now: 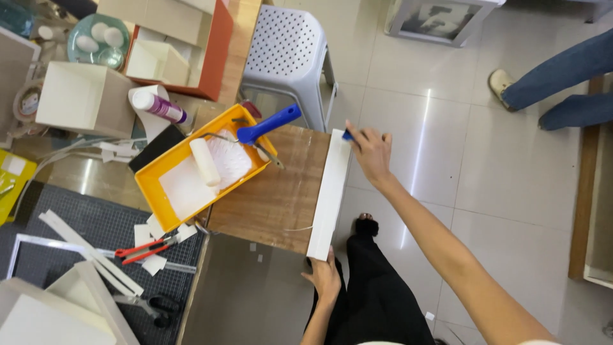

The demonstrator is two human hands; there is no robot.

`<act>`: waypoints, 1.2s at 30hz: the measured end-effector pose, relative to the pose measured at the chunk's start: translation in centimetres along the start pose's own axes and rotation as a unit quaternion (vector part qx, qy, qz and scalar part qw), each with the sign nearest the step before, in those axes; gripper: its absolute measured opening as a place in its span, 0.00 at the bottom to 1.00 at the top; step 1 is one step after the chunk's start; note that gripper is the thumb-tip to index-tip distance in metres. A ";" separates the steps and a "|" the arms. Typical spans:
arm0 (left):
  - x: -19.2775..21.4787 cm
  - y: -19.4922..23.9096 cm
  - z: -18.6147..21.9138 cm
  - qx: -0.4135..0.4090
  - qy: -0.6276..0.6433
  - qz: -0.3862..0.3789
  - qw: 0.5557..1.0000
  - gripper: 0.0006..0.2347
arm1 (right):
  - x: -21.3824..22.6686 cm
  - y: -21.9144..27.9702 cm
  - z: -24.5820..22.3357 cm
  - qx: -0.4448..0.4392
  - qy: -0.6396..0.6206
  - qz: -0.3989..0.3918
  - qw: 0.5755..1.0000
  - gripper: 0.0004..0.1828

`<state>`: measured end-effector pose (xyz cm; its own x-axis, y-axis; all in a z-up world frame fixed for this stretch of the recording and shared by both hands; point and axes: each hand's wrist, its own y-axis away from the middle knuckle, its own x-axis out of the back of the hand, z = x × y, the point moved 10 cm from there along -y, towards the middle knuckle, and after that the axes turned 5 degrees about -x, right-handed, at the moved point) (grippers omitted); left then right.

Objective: Applying glue to a cardboard strip using a roller and smoothing it with a scraper

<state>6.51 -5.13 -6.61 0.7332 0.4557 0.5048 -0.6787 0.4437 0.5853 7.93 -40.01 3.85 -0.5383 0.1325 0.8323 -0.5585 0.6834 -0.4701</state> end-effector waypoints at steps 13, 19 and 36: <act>0.5 0.6 2.1 -0.042 -0.233 -0.020 0.971 0.21 | 4.5 18.4 -14.2 0.116 -0.051 -0.135 0.983 0.12; 2.0 1.7 4.5 -0.090 -0.204 -0.039 0.974 0.19 | 6.7 20.8 -16.1 0.095 -0.023 -0.095 0.991 0.19; 1.8 1.7 3.3 -0.078 -0.159 -0.059 0.982 0.25 | 4.7 17.9 -13.4 0.017 -0.007 -0.126 0.992 0.20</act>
<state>6.80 -6.13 -2.66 0.7668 0.1403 0.6264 -0.5677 0.6037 0.5597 3.85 -17.58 3.27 -0.3872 -0.0494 0.9207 -0.6975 0.6687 -0.2575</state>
